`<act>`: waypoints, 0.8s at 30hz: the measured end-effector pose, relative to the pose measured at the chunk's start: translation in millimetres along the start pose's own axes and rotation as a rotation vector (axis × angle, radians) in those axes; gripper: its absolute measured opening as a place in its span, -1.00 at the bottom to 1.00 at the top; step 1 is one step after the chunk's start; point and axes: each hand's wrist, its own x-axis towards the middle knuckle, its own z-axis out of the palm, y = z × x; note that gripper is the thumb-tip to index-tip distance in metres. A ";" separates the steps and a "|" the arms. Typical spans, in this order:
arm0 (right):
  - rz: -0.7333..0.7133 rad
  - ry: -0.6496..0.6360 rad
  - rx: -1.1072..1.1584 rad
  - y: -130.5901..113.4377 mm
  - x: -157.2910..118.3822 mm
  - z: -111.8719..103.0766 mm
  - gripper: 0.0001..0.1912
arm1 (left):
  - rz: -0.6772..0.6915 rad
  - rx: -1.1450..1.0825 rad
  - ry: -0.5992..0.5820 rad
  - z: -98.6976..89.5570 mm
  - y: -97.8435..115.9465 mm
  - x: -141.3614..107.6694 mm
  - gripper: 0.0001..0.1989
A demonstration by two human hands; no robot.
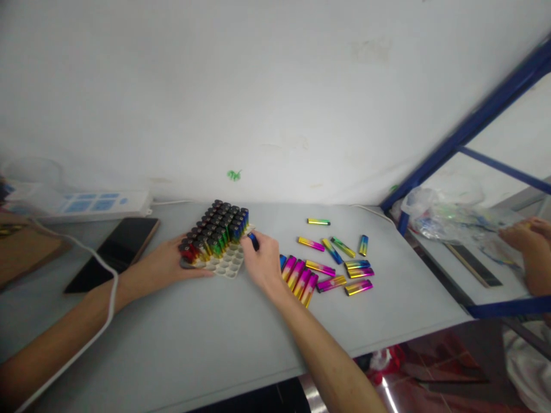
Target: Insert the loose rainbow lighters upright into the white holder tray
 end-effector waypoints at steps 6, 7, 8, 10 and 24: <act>-0.023 -0.029 -0.037 -4.0 -1.7 -3.4 -0.59 | 0.006 0.001 0.017 1.8 -2.8 0.8 -0.19; -0.020 -0.030 -0.026 -4.7 -2.2 -4.3 -0.58 | 0.007 0.000 0.011 1.5 -2.1 0.6 -0.18; -0.018 -0.031 -0.012 -5.2 -2.7 -5.2 -0.58 | 0.006 0.002 0.002 1.0 -1.0 0.1 -0.19; -0.038 -0.038 0.000 -5.0 -2.9 -6.4 -0.60 | -0.001 0.007 -0.015 0.0 0.8 -1.3 -0.21; -0.206 -0.045 -0.034 3.0 2.5 -11.1 -0.62 | 0.018 -0.061 0.037 7.2 -8.5 0.6 -0.18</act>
